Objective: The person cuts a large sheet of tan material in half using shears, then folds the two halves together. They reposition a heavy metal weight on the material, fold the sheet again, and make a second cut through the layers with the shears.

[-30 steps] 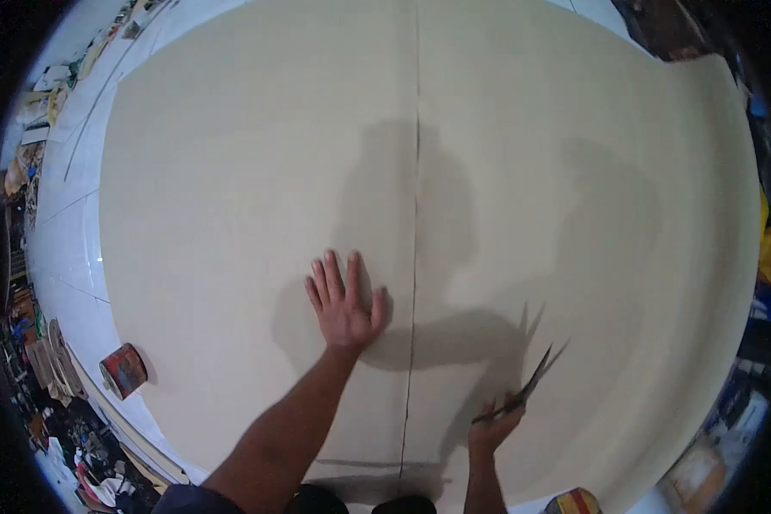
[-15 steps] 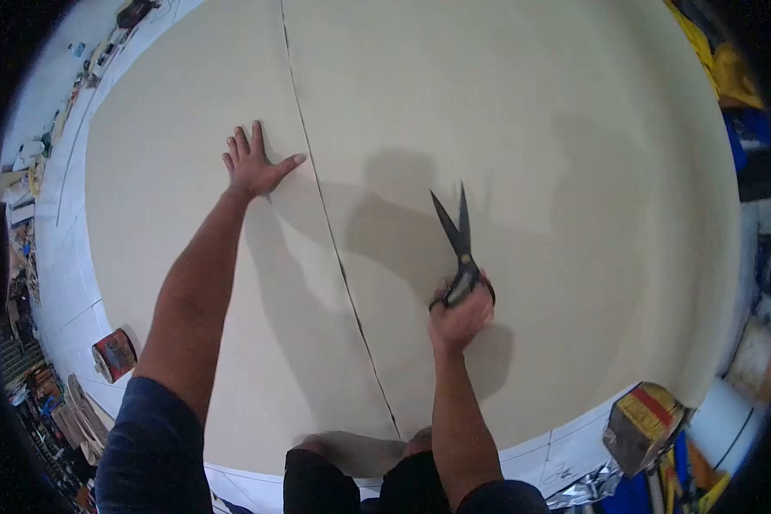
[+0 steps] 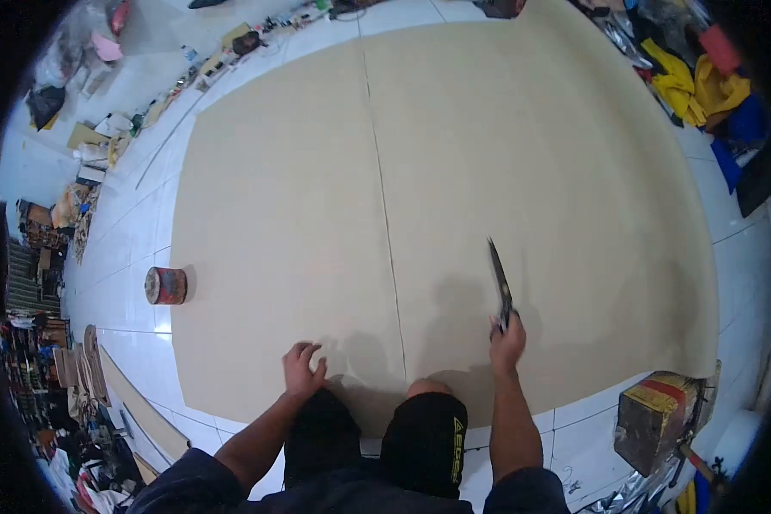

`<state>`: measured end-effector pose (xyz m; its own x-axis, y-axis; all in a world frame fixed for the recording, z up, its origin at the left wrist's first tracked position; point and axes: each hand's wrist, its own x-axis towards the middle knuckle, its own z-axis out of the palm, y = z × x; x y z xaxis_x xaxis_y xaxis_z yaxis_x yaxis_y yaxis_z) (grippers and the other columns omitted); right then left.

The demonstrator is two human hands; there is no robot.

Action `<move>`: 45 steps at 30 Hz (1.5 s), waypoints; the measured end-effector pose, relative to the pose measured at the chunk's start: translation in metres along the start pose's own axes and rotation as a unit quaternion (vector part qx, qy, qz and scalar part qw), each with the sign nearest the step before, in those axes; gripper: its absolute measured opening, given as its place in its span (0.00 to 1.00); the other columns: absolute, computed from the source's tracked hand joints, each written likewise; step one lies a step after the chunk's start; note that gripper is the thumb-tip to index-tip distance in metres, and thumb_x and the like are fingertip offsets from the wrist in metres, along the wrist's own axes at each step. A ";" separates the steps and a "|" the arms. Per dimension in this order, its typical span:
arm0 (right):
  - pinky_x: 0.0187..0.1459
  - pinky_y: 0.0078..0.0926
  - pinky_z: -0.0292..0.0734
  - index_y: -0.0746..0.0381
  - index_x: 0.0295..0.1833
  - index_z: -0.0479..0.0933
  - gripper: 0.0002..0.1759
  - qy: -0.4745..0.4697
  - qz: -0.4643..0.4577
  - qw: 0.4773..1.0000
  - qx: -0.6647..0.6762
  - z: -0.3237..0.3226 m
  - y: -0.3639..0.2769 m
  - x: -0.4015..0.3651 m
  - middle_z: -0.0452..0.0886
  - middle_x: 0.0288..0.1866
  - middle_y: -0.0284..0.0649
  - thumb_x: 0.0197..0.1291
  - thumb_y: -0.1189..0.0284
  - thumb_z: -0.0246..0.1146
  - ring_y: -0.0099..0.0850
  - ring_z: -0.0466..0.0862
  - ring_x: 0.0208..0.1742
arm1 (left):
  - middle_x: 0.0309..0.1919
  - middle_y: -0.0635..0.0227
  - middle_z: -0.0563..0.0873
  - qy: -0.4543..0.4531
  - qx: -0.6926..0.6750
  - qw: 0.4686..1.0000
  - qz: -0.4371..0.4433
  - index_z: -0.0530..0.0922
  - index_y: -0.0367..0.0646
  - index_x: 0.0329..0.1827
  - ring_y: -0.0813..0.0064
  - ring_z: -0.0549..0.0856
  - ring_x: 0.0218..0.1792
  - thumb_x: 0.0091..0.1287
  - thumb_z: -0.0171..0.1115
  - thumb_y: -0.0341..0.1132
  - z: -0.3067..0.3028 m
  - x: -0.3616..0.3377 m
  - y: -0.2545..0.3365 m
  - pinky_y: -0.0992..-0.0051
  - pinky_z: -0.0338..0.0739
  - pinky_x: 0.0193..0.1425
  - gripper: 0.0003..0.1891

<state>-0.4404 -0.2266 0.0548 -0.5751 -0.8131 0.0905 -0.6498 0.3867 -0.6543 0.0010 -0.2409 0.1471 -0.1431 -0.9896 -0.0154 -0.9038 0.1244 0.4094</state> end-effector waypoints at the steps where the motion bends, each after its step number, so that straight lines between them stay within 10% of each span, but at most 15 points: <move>1: 0.47 0.45 0.76 0.68 0.51 0.75 0.24 -0.012 0.021 1.000 0.010 -0.026 0.010 -0.029 0.81 0.45 0.53 0.58 0.61 0.70 0.54 0.81 0.46 | 0.48 0.60 0.81 -0.005 0.013 1.000 -0.023 0.81 0.46 0.49 0.59 0.78 0.55 0.58 0.67 0.38 -0.017 -0.026 -0.004 0.57 0.67 0.58 0.16; 6: 0.43 0.44 0.71 0.67 0.44 0.72 0.22 0.033 0.096 0.992 -0.077 -0.101 0.095 -0.193 0.76 0.37 0.50 0.62 0.58 0.66 0.51 0.77 0.40 | 0.51 0.59 0.81 -0.006 0.054 0.993 -0.105 0.82 0.46 0.50 0.59 0.78 0.57 0.59 0.67 0.42 -0.093 -0.129 0.011 0.56 0.67 0.61 0.17; 10: 0.51 0.48 0.74 0.68 0.52 0.72 0.24 -0.011 0.263 0.956 -0.132 -0.139 0.125 -0.293 0.77 0.49 0.56 0.58 0.64 0.68 0.55 0.79 0.49 | 0.56 0.54 0.81 -0.107 0.085 0.979 -0.153 0.81 0.44 0.56 0.56 0.76 0.62 0.63 0.63 0.54 -0.117 -0.175 0.020 0.56 0.64 0.69 0.26; 13: 0.54 0.50 0.74 0.69 0.54 0.72 0.22 -0.001 0.330 0.929 -0.166 -0.145 0.137 -0.347 0.77 0.51 0.58 0.57 0.69 0.67 0.56 0.79 0.52 | 0.51 0.46 0.84 -0.018 -0.198 0.940 -0.277 0.79 0.32 0.56 0.53 0.83 0.55 0.64 0.63 0.56 -0.107 -0.181 -0.001 0.63 0.75 0.61 0.32; 20: 0.55 0.51 0.77 0.73 0.53 0.71 0.23 0.031 0.468 0.874 -0.131 -0.119 0.161 -0.393 0.76 0.51 0.59 0.58 0.69 0.65 0.57 0.80 0.52 | 0.50 0.44 0.84 0.015 -0.151 0.970 -0.188 0.79 0.33 0.56 0.52 0.83 0.54 0.63 0.65 0.52 -0.121 -0.184 -0.028 0.62 0.76 0.60 0.30; 26: 0.53 0.40 0.80 0.66 0.46 0.81 0.20 -0.077 0.400 0.887 -0.218 -0.142 0.172 -0.359 0.85 0.48 0.52 0.49 0.67 0.69 0.47 0.85 0.51 | 0.50 0.48 0.82 0.046 -0.112 0.981 -0.154 0.81 0.36 0.54 0.52 0.81 0.54 0.62 0.66 0.50 -0.115 -0.217 -0.026 0.60 0.75 0.60 0.26; 28: 0.51 0.41 0.81 0.64 0.39 0.83 0.17 -0.212 0.230 0.924 -0.221 -0.166 0.163 -0.363 0.86 0.43 0.50 0.46 0.65 0.70 0.46 0.87 0.47 | 0.49 0.48 0.81 0.065 -0.114 0.979 -0.153 0.80 0.36 0.53 0.52 0.81 0.53 0.62 0.67 0.49 -0.121 -0.224 -0.012 0.60 0.75 0.60 0.25; 29: 0.48 0.39 0.83 0.62 0.34 0.85 0.17 -0.330 0.289 0.869 -0.229 -0.162 0.190 -0.349 0.87 0.40 0.48 0.42 0.60 0.72 0.43 0.88 0.44 | 0.47 0.49 0.80 0.093 -0.114 0.978 -0.149 0.80 0.36 0.52 0.52 0.80 0.52 0.62 0.67 0.47 -0.129 -0.228 -0.005 0.59 0.74 0.60 0.24; 30: 0.46 0.37 0.83 0.61 0.31 0.84 0.17 -0.410 0.165 0.825 -0.351 -0.158 0.192 -0.333 0.87 0.39 0.46 0.44 0.58 0.72 0.41 0.88 0.42 | 0.47 0.49 0.80 0.084 -0.110 0.979 -0.150 0.80 0.36 0.52 0.52 0.80 0.52 0.62 0.67 0.47 -0.133 -0.227 -0.002 0.59 0.74 0.60 0.24; 31: 0.40 0.40 0.84 0.63 0.36 0.84 0.17 -0.339 -0.018 0.863 -0.375 -0.149 0.220 -0.327 0.87 0.33 0.43 0.53 0.58 0.68 0.37 0.88 0.33 | 0.48 0.49 0.79 0.123 -0.108 0.977 -0.139 0.79 0.36 0.52 0.51 0.79 0.52 0.62 0.67 0.46 -0.133 -0.228 0.001 0.59 0.74 0.59 0.23; 32: 0.42 0.41 0.81 0.61 0.37 0.82 0.17 -0.234 0.156 0.892 -0.354 -0.156 0.170 -0.310 0.86 0.38 0.46 0.52 0.58 0.69 0.44 0.86 0.40 | 0.48 0.49 0.78 0.160 -0.107 0.973 -0.130 0.78 0.36 0.52 0.51 0.78 0.51 0.62 0.68 0.45 -0.131 -0.232 0.006 0.58 0.74 0.59 0.22; 34: 0.50 0.45 0.78 0.62 0.48 0.79 0.20 -0.164 0.076 0.966 -0.187 -0.137 0.125 -0.279 0.84 0.46 0.49 0.53 0.61 0.68 0.49 0.83 0.49 | 0.54 0.47 0.75 0.150 -0.116 0.974 -0.123 0.76 0.36 0.56 0.50 0.76 0.56 0.62 0.67 0.43 -0.138 -0.236 0.027 0.58 0.72 0.62 0.24; 39: 0.64 0.51 0.65 0.57 0.65 0.72 0.28 -0.179 -0.196 0.943 -0.201 -0.049 0.017 -0.243 0.70 0.67 0.50 0.61 0.60 0.61 0.48 0.68 0.69 | 0.59 0.46 0.73 0.033 -0.112 0.992 -0.046 0.74 0.36 0.60 0.47 0.73 0.62 0.63 0.65 0.40 -0.142 -0.258 0.041 0.57 0.68 0.66 0.25; 44: 0.67 0.50 0.61 0.44 0.70 0.70 0.29 -0.225 -0.196 0.911 -0.284 -0.044 0.028 -0.232 0.66 0.71 0.51 0.64 0.52 0.58 0.47 0.63 0.73 | 0.57 0.47 0.75 -0.007 -0.084 0.995 -0.048 0.75 0.37 0.58 0.46 0.73 0.61 0.62 0.66 0.41 -0.172 -0.265 0.063 0.56 0.67 0.67 0.25; 45: 0.67 0.49 0.62 0.49 0.69 0.70 0.28 -0.287 -0.045 0.938 -0.187 -0.051 0.028 -0.216 0.68 0.69 0.53 0.66 0.52 0.56 0.49 0.66 0.71 | 0.57 0.48 0.75 -0.012 -0.084 0.995 -0.052 0.75 0.38 0.58 0.46 0.73 0.60 0.60 0.67 0.41 -0.177 -0.267 0.066 0.55 0.67 0.66 0.26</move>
<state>-0.3596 -0.0176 0.0556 -0.2166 -0.9084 -0.3577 -0.8733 0.3441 -0.3449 0.0514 0.0187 0.3399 -0.0643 -0.9941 -0.0874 -0.8342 0.0055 0.5514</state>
